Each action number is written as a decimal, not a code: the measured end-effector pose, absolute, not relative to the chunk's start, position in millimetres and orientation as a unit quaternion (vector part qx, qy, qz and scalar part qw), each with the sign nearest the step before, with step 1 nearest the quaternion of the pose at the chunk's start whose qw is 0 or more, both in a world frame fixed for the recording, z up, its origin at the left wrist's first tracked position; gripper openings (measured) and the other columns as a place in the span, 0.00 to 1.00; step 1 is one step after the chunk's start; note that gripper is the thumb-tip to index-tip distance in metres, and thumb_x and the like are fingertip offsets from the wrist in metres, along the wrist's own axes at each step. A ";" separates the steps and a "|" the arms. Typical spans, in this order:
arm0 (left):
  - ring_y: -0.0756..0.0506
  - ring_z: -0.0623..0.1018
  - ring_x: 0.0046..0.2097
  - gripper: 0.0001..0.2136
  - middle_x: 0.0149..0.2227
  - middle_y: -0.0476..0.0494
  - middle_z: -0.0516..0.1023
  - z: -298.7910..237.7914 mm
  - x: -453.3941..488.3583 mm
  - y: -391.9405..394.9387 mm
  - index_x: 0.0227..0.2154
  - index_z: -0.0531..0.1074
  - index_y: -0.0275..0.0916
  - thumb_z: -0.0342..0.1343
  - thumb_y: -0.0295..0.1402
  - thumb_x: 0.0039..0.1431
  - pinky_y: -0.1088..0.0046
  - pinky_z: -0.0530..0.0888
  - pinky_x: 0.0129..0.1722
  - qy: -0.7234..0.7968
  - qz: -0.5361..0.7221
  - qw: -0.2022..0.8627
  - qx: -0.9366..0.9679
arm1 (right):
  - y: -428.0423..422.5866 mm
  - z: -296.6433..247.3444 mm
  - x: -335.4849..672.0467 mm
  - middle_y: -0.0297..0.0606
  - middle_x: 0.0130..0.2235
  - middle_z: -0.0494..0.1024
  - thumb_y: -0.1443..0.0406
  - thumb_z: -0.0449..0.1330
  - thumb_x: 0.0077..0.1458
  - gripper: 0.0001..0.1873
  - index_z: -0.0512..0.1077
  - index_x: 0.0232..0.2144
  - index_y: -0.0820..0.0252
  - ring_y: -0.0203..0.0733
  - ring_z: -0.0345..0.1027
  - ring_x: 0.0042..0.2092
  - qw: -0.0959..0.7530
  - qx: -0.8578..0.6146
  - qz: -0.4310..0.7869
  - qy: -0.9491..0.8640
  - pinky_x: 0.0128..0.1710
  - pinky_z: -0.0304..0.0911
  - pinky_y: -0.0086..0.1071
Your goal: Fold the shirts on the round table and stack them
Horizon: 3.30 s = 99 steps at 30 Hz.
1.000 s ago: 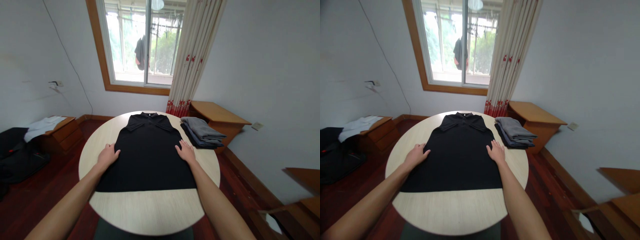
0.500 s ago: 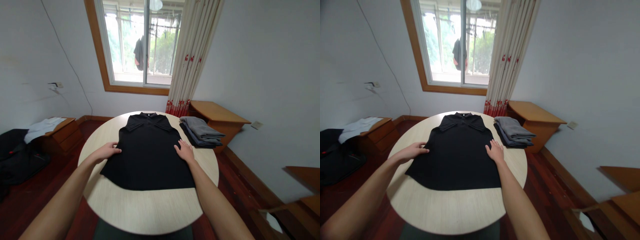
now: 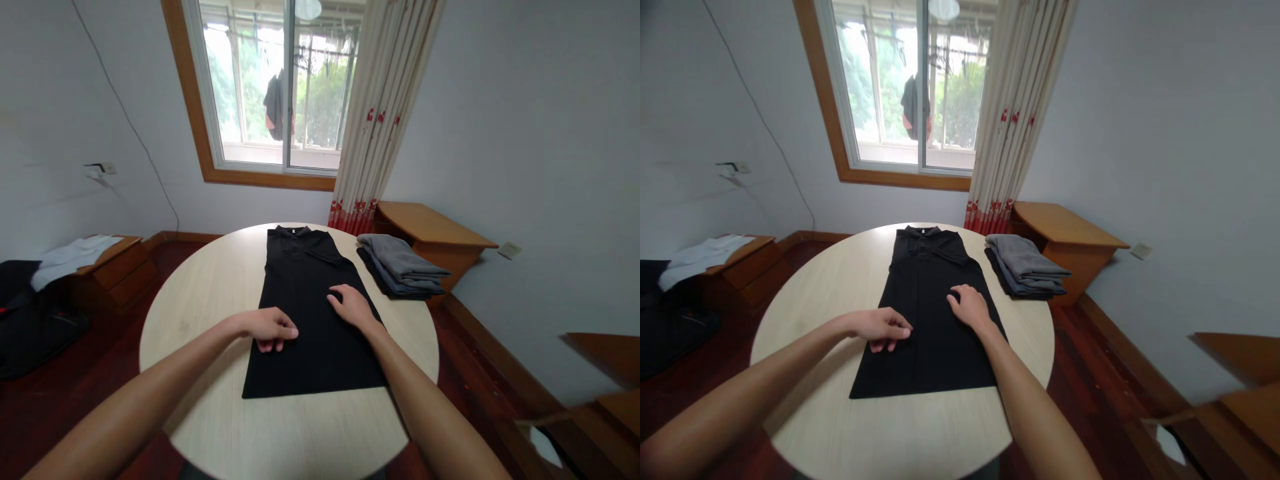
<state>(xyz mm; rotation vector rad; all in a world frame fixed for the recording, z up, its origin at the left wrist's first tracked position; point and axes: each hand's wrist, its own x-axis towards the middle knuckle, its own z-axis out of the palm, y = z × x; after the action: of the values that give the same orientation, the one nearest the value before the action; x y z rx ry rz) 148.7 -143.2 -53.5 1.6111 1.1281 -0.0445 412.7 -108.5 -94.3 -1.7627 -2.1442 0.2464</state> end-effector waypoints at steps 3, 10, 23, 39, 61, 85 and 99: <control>0.51 0.70 0.22 0.22 0.25 0.47 0.77 -51.5 138.8 -89.8 0.38 0.78 0.36 0.55 0.52 0.59 0.74 0.68 0.22 0.557 0.084 0.444 0.697 | -114.4 -81.8 377.4 0.40 0.44 0.82 0.56 0.57 0.63 0.21 0.76 0.53 0.58 0.43 0.75 0.44 0.161 -0.549 0.215 -0.791 0.43 0.65 0.32; 0.40 0.80 0.45 0.21 0.45 0.38 0.83 -65.5 123.1 32.6 0.45 0.79 0.39 0.49 0.49 0.64 0.71 0.74 0.40 0.686 0.127 0.112 0.708 | -129.7 -85.7 335.8 0.34 0.35 0.81 0.59 0.62 0.58 0.23 0.73 0.55 0.59 0.38 0.74 0.36 0.174 -0.494 0.347 -0.778 0.36 0.62 0.29; 0.37 0.77 0.54 0.24 0.57 0.35 0.76 -101.6 120.7 169.2 0.63 0.66 0.43 0.45 0.37 0.66 0.65 0.73 0.49 0.677 0.025 0.001 0.735 | -131.9 -86.9 338.6 0.29 0.29 0.80 0.68 0.58 0.51 0.18 0.82 0.41 0.53 0.35 0.72 0.31 0.086 -0.424 0.356 -0.828 0.34 0.61 0.25; 0.36 0.79 0.49 0.17 0.51 0.38 0.80 -78.9 118.3 216.0 0.53 0.73 0.45 0.52 0.35 0.61 0.67 0.72 0.43 0.610 -0.042 -0.065 0.789 | -135.6 -76.9 340.0 0.36 0.36 0.85 0.69 0.57 0.51 0.19 0.82 0.43 0.56 0.39 0.77 0.36 0.053 -0.416 0.349 -0.838 0.33 0.61 0.25; 0.28 0.46 0.73 0.33 0.74 0.42 0.43 -129.9 161.4 146.4 0.71 0.51 0.49 0.32 0.54 0.68 0.33 0.52 0.63 0.660 0.019 0.043 0.749 | -140.5 -56.2 348.1 0.41 0.40 0.85 0.63 0.56 0.56 0.16 0.81 0.42 0.53 0.50 0.79 0.43 -0.029 -0.475 0.305 -0.825 0.43 0.65 0.36; 0.39 0.48 0.73 0.31 0.72 0.37 0.48 -137.3 141.2 -33.6 0.70 0.54 0.33 0.35 0.46 0.71 0.54 0.50 0.70 0.565 0.036 0.007 0.824 | -114.4 -67.5 390.0 0.36 0.36 0.82 0.56 0.56 0.63 0.16 0.79 0.45 0.56 0.39 0.73 0.36 0.161 -0.538 0.258 -0.786 0.33 0.57 0.30; 0.34 0.53 0.72 0.30 0.72 0.40 0.51 -106.6 147.4 -206.5 0.69 0.58 0.43 0.40 0.49 0.69 0.45 0.56 0.67 0.467 0.024 0.131 0.874 | -86.7 -85.0 440.1 0.42 0.40 0.82 0.59 0.56 0.63 0.15 0.80 0.42 0.59 0.43 0.74 0.41 0.197 -0.676 0.181 -0.687 0.38 0.62 0.31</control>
<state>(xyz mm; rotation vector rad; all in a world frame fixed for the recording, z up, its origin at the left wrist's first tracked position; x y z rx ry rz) 147.4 -206.5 -106.6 2.5382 1.3549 0.0693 440.1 -86.7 -85.0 -1.8923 -1.9217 0.5054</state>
